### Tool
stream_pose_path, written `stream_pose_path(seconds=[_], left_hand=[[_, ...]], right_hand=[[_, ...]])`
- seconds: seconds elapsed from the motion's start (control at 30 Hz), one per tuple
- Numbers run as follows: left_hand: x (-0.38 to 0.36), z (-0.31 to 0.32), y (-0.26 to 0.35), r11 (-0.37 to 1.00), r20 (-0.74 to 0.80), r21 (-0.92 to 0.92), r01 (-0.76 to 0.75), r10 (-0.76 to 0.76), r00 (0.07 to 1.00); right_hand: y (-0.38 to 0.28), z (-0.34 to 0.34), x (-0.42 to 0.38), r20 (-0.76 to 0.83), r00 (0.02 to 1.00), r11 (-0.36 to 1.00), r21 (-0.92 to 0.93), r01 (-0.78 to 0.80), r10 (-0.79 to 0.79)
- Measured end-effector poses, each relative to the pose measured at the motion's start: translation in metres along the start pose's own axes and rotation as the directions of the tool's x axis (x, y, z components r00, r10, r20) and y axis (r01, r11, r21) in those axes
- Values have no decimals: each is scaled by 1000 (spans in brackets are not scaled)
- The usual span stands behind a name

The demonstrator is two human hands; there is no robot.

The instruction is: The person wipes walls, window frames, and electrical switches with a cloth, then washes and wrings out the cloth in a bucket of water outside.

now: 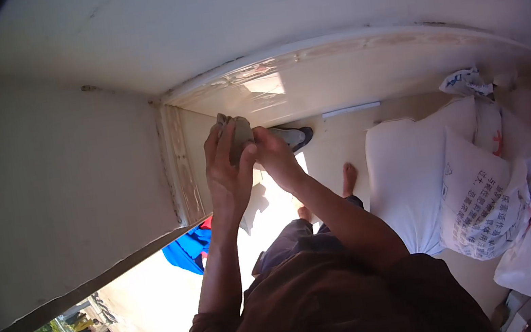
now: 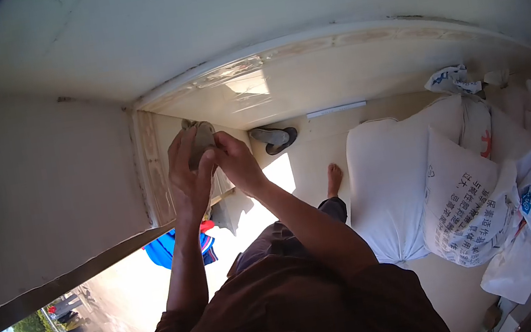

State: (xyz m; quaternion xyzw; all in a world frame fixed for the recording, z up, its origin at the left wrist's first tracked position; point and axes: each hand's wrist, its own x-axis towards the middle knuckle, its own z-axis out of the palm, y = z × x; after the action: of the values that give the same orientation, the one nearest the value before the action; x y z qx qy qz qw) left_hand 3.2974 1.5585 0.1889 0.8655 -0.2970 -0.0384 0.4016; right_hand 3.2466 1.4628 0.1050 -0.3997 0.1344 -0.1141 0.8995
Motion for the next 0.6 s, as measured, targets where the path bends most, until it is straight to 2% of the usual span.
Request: stream_pose_path(seconds=[0.03,0.07,0.1,0.17,0.2,0.23,0.27,0.3,0.33,0.37,0.4,0.43,0.47,0.57,0.6], left_hand=[[8,16,9,996,-30,-42,-74,72,997],[19,33,19,986,-70,-74,-150,145,987],[34,49,32,935,-67,-48,-352,348,935],[65,84,66,726,-71,4,-688,687,723],[80,95,85,608,-57,31,-794,794,606],[98,105,98,479,-35,101,-872,878,478],[118,119,98,356,0,214,-909,931,365],[136,131,90,307,71,312,-899,936,344],[149,129,72,312,76,342,-886,931,357],[158,124,56,251,145,389,-886,933,328],[162,119,41,186,218,426,-886,929,300],[162,105,33,183,264,449,-875,908,325],[162,92,23,183,271,457,-870,903,333],[147,61,-5,337,108,510,-792,888,448],[142,48,-18,340,106,525,-780,883,457]], right_hand=[[-14,-18,-9,33,999,999,39,-15,14],[-36,-34,-24,39,999,987,160,30,-37],[-50,-55,-33,-4,990,984,105,141,-141],[-76,-97,-49,-163,954,967,-99,237,-250],[-99,-104,-59,-280,925,959,-190,210,-258],[-106,-122,-65,-374,892,960,-206,188,-254],[-111,-139,-72,-449,856,955,-253,154,-257],[-111,-158,-77,-471,835,938,-318,142,-286],[-112,-167,-82,-494,820,924,-368,102,-288],[-112,-168,-87,-515,805,904,-424,57,-293],[-108,-167,-90,-494,823,907,-417,58,-280],[-102,-166,-92,-481,837,895,-445,22,-260],[-95,-165,-94,-474,848,879,-476,-19,-238],[-63,-155,-95,-422,901,918,-389,-81,-99],[-56,-148,-96,-399,915,918,-380,-109,-57]])
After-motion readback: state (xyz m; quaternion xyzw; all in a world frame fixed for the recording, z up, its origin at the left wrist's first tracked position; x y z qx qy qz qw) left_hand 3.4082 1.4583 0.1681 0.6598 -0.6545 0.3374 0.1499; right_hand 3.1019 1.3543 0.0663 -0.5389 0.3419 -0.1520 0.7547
